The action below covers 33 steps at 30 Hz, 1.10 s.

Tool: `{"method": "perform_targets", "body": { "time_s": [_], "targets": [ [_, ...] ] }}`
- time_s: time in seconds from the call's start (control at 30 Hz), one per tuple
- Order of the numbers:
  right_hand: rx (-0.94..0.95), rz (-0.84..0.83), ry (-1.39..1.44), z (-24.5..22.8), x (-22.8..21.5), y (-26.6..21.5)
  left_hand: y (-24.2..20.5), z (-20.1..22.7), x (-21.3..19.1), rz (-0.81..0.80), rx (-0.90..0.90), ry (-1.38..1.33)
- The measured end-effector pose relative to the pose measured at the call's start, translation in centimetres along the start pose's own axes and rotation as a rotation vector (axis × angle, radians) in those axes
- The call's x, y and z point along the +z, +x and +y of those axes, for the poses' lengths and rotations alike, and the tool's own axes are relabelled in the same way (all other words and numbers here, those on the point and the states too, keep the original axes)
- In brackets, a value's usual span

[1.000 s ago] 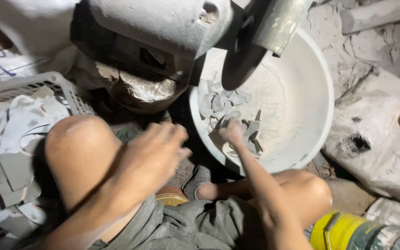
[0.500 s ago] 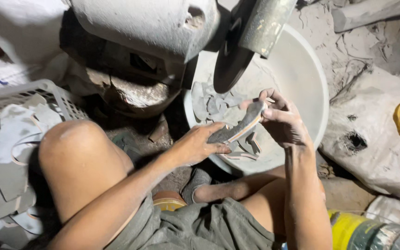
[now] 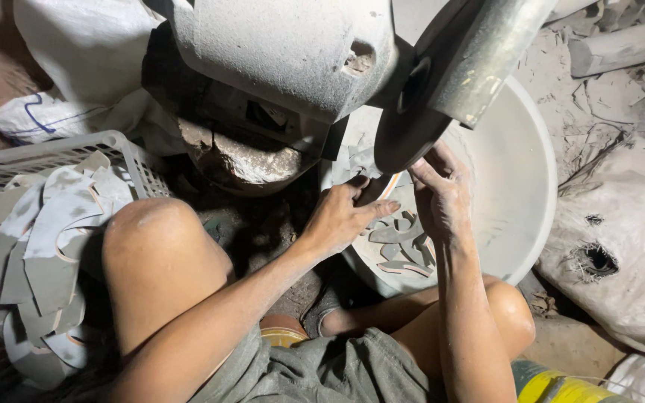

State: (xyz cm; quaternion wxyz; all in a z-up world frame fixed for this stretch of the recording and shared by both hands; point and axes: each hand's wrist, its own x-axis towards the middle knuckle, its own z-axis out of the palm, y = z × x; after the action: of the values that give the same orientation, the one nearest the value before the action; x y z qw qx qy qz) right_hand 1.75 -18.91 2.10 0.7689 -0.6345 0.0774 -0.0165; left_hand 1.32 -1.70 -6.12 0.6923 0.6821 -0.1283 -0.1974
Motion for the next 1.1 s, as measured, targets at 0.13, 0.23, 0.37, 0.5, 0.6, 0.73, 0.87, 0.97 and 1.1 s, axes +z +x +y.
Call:
{"method": "perform_targets", "body": {
  "time_s": [0.13, 0.23, 0.37, 0.5, 0.6, 0.73, 0.87, 0.97, 1.1],
  "targets": [
    [-0.013, 0.053, -0.126, 1.0, -0.7, 1.4, 0.7, 0.7, 0.0, 0.031, 0.072, -0.02],
    [-0.024, 0.04, -0.015, 2.1, -1.3, 2.0, 1.1, 0.3, 0.2, 0.011, -0.062, -0.129],
    [-0.029, 0.055, 0.001, 2.8, -1.9, 2.5, 1.5, -0.8, 0.7, -0.022, -0.241, -0.069],
    [-0.009, 0.084, 0.029, 2.9, -1.7, 2.7, 1.8, -1.4, 0.8, 0.023, -0.093, -0.118],
    [-0.013, 0.086, 0.021, 2.9, -1.7, 2.7, 1.8, -1.4, 0.8, 0.013, -0.134, -0.069],
    [-0.036, 0.07, 0.044, 2.9, -1.6, 2.8, 1.7, -0.4, 0.7, 0.015, -0.159, -0.082],
    [-0.052, 0.07, -0.007, 2.8, -1.1, 2.0, 0.6, 0.6, 0.7, 0.047, 0.031, -0.316],
    [-0.051, 0.079, -0.141, 2.3, -0.6, 0.8, -0.3, 0.5, 0.7, 0.029, -0.124, -0.257],
    [-0.015, 0.101, -0.201, 1.7, 0.6, -1.1, -2.2, -0.5, 1.1, 0.024, -0.167, -0.234]
  ]
}}
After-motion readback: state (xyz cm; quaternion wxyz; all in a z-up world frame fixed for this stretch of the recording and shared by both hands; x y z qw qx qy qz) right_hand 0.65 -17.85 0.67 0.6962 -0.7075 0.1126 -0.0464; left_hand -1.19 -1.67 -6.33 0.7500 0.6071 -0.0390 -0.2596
